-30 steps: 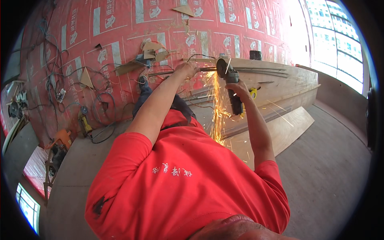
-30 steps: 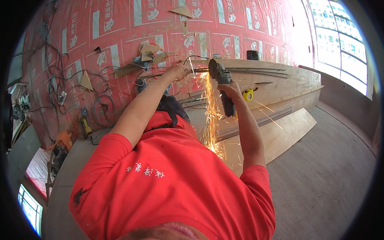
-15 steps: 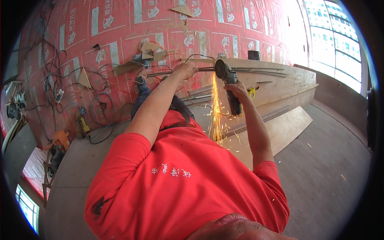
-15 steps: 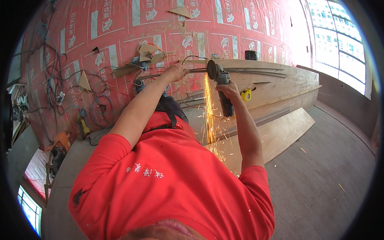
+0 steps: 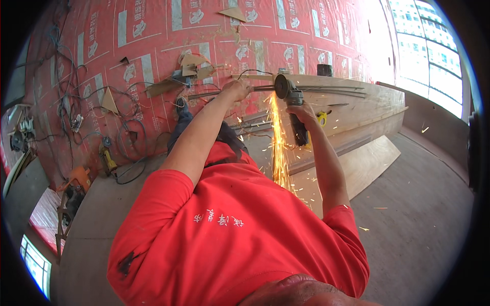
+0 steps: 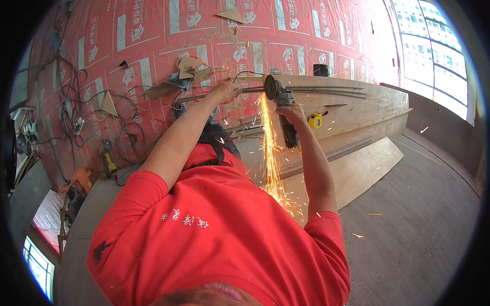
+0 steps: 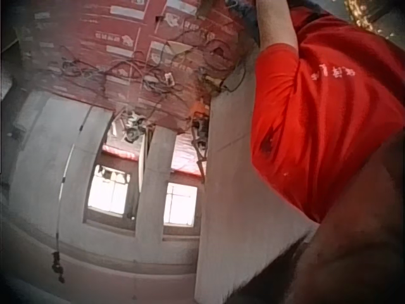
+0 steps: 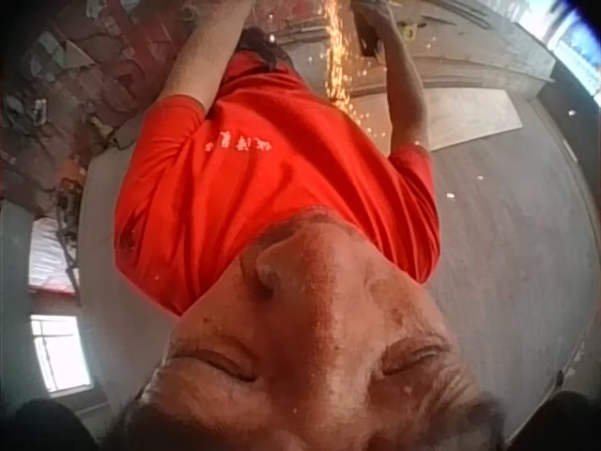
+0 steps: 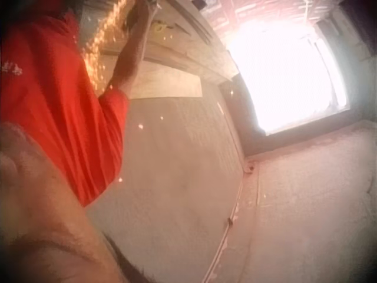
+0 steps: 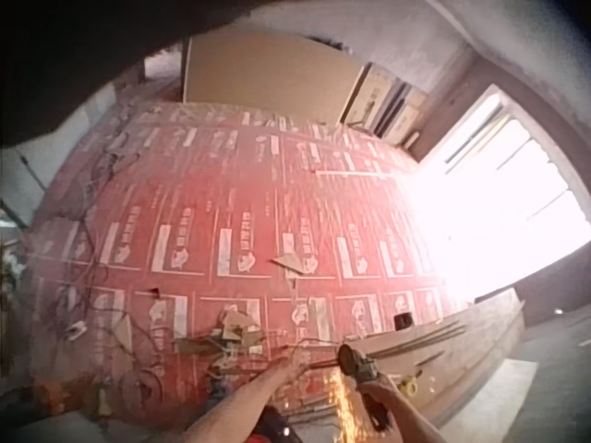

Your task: Measure several thin metal rods with a tape measure and cut them to length using an angle grinder.

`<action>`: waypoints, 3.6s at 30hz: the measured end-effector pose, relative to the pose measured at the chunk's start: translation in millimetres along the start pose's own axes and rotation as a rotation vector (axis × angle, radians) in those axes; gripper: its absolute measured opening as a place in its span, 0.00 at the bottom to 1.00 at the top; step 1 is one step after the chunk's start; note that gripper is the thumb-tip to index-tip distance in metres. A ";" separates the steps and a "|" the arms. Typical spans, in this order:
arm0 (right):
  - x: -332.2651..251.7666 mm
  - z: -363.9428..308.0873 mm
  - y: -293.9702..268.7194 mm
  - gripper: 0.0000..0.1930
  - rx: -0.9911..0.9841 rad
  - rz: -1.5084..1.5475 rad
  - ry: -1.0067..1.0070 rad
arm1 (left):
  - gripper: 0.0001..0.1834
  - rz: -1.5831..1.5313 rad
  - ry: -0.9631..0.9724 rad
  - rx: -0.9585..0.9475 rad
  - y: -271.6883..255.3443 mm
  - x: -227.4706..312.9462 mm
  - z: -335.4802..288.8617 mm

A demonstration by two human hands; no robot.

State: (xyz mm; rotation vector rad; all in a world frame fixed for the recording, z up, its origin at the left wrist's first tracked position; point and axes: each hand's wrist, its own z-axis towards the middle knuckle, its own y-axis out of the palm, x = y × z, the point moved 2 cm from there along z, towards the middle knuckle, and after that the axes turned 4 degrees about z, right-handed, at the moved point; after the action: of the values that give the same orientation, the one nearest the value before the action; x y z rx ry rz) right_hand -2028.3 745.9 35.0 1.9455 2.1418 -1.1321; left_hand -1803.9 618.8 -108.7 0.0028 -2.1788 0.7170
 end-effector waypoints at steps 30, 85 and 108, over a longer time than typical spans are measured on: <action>-7.1 -9.1 3.1 0.23 0.063 -0.103 -0.056 | 0.24 -0.001 -0.023 -0.076 -1.3 -2.8 0.7; 113.3 -150.8 -53.0 0.18 0.421 1.405 -0.026 | 0.25 -0.225 0.341 -0.028 -52.5 128.5 28.3; 238.3 -181.7 -98.0 0.20 0.628 1.851 -0.095 | 0.22 0.547 0.426 0.240 52.8 233.5 124.0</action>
State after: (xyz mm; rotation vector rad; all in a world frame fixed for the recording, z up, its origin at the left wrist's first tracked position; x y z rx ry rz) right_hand -2087.0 1048.5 101.1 2.5202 -0.5844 -1.1410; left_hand -2059.1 655.9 -30.1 -0.5869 -1.6759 1.1617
